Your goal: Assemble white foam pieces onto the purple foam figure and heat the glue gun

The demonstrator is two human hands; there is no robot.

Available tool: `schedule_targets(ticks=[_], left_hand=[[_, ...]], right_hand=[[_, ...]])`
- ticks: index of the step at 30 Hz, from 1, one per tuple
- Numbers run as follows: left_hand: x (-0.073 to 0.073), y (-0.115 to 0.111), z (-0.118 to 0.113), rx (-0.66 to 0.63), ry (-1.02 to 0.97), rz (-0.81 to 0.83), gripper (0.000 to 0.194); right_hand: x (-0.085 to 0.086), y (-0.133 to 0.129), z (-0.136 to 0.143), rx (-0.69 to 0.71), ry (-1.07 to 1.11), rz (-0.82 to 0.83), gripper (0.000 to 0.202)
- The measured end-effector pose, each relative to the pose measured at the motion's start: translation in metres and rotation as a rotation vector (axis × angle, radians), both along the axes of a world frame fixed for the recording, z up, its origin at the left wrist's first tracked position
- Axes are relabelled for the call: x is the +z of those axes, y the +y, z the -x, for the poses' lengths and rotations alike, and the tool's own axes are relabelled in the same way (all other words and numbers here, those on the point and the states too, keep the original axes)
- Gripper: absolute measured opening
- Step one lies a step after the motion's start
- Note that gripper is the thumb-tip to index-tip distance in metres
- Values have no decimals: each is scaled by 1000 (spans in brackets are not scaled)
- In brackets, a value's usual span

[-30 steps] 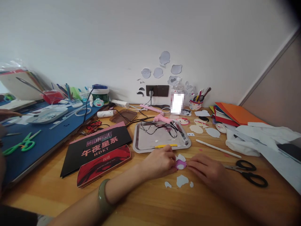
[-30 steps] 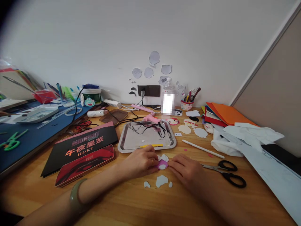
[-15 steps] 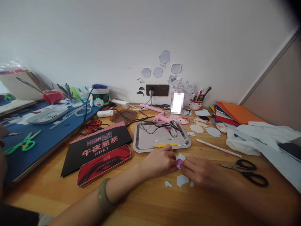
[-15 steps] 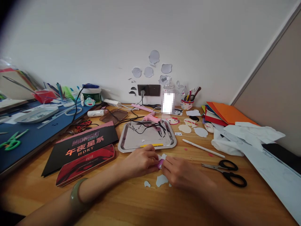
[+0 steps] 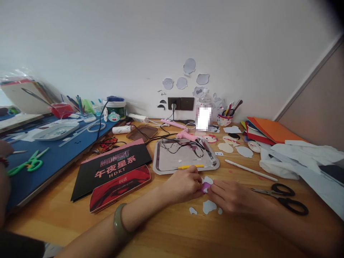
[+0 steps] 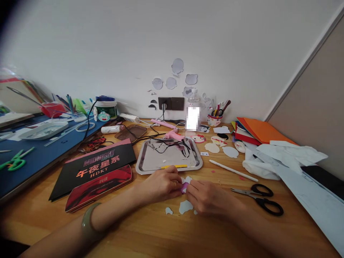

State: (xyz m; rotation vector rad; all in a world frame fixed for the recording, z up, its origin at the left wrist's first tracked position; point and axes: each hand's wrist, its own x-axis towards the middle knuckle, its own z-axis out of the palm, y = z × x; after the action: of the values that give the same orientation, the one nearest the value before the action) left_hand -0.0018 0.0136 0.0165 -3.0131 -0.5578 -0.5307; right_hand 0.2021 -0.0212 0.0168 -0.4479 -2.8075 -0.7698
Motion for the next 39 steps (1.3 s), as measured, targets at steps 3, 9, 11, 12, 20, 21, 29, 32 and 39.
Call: schedule_targets(ticks=[3, 9, 11, 12, 20, 21, 29, 32, 39], left_hand=[[-1, 0, 0, 3, -5, 3, 24], [-2, 1, 0, -3, -3, 14, 23], [-1, 1, 0, 0, -1, 18, 23], [-1, 1, 0, 0, 1, 22, 24], [0, 1, 1, -5, 11, 38, 25], [1, 1, 1, -7, 12, 43, 26], [3, -1, 1, 12, 13, 76, 28], [3, -1, 0, 30, 6, 98, 30], [0, -1, 0, 39, 4, 92, 28]], right_hand=[[-2, 1, -2, 20, 14, 11, 18], [-1, 5, -4, 55, 33, 47, 19], [1, 4, -4, 56, 31, 68, 20], [2, 4, -4, 56, 30, 81, 20], [6, 5, -3, 35, 15, 150, 22], [7, 6, -5, 24, 34, 172, 22], [6, -1, -23, -283, 558, 499, 15], [1, -6, -21, -321, 508, 608, 16], [-8, -8, -16, -268, 394, 490, 21]])
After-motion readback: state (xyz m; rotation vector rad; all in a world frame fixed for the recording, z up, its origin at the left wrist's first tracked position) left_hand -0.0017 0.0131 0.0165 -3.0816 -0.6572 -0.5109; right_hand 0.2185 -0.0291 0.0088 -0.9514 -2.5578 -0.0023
